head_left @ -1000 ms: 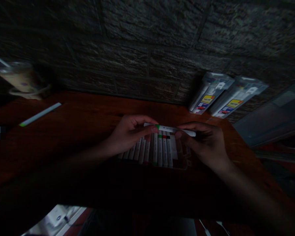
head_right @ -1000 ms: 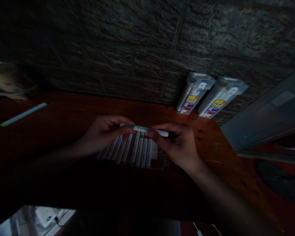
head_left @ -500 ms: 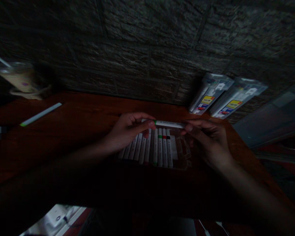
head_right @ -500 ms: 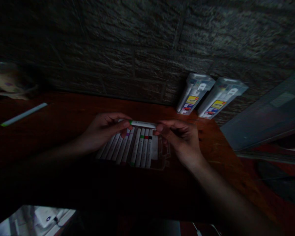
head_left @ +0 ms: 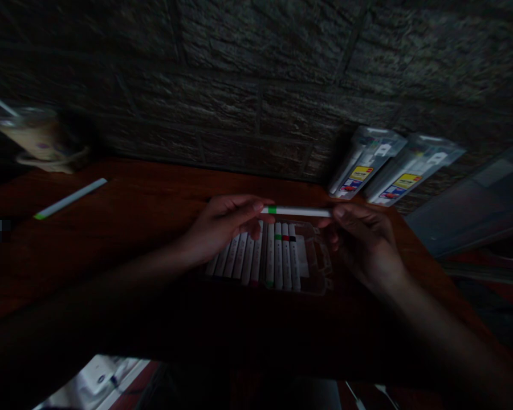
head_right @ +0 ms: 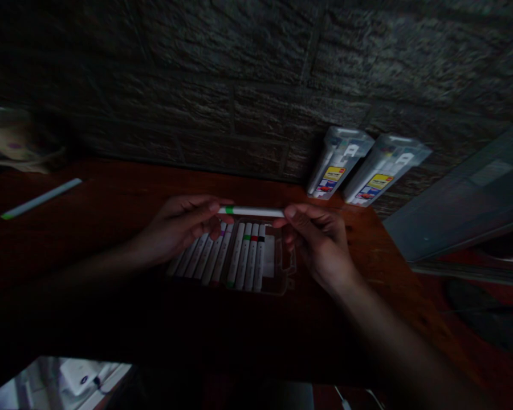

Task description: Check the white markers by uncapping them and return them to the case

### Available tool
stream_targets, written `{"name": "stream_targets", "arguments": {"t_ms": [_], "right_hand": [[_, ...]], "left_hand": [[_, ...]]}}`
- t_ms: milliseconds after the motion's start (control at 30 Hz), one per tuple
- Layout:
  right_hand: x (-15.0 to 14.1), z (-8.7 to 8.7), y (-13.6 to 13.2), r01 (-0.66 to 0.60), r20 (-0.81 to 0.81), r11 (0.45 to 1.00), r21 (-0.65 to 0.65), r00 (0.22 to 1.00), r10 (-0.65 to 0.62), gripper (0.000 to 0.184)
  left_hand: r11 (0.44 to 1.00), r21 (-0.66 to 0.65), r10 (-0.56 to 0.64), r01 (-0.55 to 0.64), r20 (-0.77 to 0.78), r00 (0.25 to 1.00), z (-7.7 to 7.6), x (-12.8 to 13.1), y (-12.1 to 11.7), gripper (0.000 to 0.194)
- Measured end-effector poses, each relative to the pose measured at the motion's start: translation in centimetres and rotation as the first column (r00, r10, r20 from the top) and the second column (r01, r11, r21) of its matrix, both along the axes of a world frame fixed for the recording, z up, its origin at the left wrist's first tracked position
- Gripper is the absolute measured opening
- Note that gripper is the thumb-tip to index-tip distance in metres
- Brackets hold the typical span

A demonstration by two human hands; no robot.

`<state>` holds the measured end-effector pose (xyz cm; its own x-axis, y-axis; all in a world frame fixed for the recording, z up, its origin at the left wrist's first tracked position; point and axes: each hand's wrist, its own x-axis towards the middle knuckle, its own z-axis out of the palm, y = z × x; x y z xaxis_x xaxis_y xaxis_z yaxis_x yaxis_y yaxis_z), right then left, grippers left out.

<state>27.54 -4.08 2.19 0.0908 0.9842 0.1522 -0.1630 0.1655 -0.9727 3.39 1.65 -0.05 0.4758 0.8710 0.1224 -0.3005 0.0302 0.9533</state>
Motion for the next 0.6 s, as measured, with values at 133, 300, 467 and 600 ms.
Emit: {"name": "stream_targets", "arguments": {"t_ms": [133, 300, 467, 600], "right_hand": [[0.3, 0.0, 0.3, 0.001, -0.077, 0.999, -0.048, 0.997, -0.004, 0.019], [0.6, 0.0, 0.7, -0.008, -0.159, 0.995, -0.102, 0.987, -0.008, 0.024], [0.6, 0.1, 1.1, -0.018, -0.227, 0.989, -0.150, 0.974, -0.016, 0.027], [0.5, 0.1, 1.2, -0.019, -0.261, 0.980, -0.199, 0.965, -0.034, 0.031]], "left_hand": [[0.998, -0.024, -0.054, 0.056, 0.075, 0.996, 0.3, 0.0, -0.1, 0.027], [0.992, 0.001, -0.123, 0.124, 0.144, 0.982, 0.5, 0.0, -0.3, 0.026], [0.972, 0.014, -0.236, 0.237, 0.168, 0.957, 0.8, -0.1, -0.5, 0.027], [0.958, 0.029, -0.287, 0.286, 0.171, 0.943, 0.8, -0.3, -0.6, 0.030]]}}
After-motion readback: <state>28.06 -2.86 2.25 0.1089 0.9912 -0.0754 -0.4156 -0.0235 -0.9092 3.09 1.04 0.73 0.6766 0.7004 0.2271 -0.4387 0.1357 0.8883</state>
